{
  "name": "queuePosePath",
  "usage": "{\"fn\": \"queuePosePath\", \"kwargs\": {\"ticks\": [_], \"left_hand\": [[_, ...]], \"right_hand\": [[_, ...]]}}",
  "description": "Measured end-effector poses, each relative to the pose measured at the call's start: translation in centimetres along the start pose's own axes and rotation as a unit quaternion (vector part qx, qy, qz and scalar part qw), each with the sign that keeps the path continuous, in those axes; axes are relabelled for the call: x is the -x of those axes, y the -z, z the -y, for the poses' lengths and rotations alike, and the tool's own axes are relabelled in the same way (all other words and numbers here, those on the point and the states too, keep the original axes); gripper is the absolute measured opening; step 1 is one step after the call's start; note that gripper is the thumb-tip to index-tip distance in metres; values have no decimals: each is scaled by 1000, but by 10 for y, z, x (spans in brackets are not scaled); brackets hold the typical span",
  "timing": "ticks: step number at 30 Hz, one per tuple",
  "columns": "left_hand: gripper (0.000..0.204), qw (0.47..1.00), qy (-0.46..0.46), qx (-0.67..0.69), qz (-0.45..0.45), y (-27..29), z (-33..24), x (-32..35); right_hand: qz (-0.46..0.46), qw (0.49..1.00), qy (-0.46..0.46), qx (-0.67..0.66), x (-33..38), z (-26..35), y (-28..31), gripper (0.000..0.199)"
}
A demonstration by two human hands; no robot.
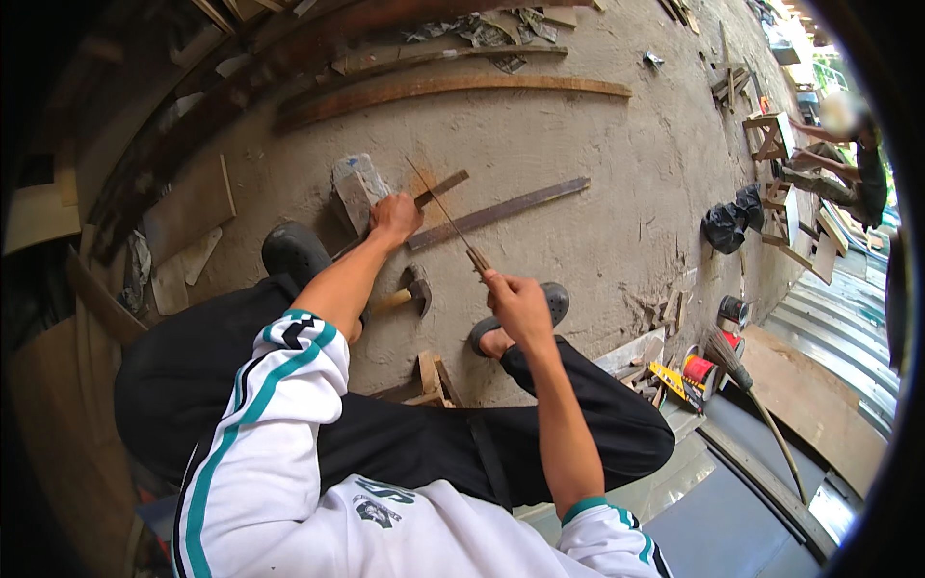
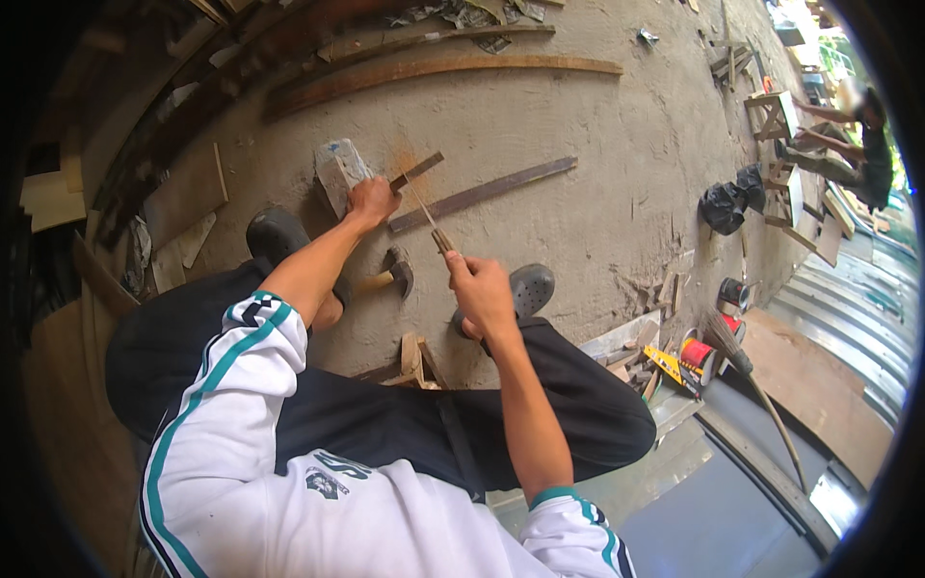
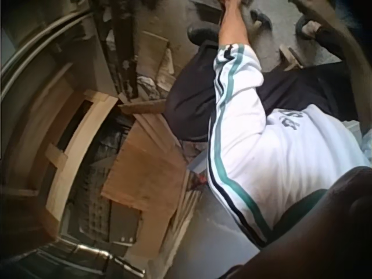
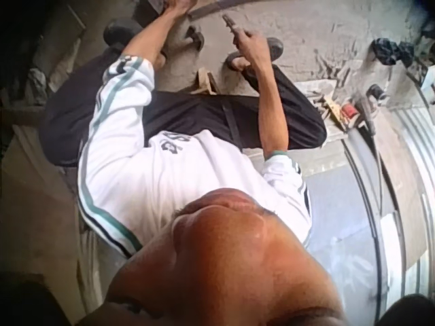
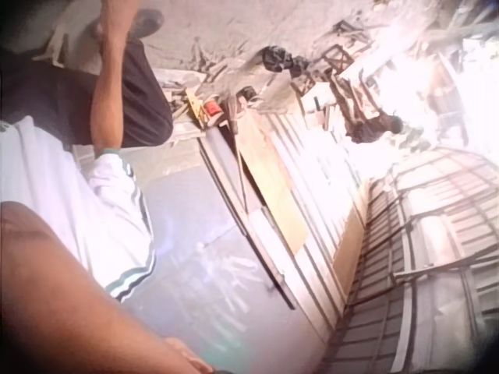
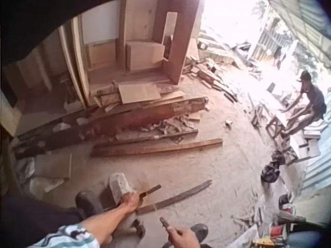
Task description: The person sits on the floor and uses a metal file to sharpen a long, thin metal bar resting on a concrete block. The person holds the bar with one hand and files it with the other, occasionally adjusting the bar's position.
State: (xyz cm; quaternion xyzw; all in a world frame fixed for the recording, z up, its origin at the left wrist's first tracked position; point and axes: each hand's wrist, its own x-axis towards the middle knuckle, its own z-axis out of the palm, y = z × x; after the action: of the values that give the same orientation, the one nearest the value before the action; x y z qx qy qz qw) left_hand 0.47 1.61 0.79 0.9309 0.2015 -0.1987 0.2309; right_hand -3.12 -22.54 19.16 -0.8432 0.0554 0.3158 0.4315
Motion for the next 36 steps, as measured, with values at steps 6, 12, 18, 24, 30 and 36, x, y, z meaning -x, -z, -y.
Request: {"fn": "queuePosePath", "kwargs": {"ticks": [6, 12, 18, 24, 30, 36], "left_hand": [[33, 1000, 12, -1, 2, 9, -14, 7], [54, 990, -96, 28, -95, 5, -9, 29], [65, 965, -55, 49, -252, -10, 58, 48], [72, 960, 73, -238, 128, 9, 41, 94], [35, 970, 17, -231, 76, 11, 72, 90], [32, 980, 16, -192, 52, 23, 77, 78]], "right_hand": [[-13, 999, -1, 38, -42, 20, -35, 58], [-15, 1000, -9, -22, -47, -3, -33, 58], [-16, 997, 35, -63, -59, -10, -41, 53], [-59, 997, 39, -18, -64, -36, -45, 57], [-40, 995, 27, -82, -56, -35, -41, 51], [-49, 992, 48, -103, -43, -21, -32, 51]]}}
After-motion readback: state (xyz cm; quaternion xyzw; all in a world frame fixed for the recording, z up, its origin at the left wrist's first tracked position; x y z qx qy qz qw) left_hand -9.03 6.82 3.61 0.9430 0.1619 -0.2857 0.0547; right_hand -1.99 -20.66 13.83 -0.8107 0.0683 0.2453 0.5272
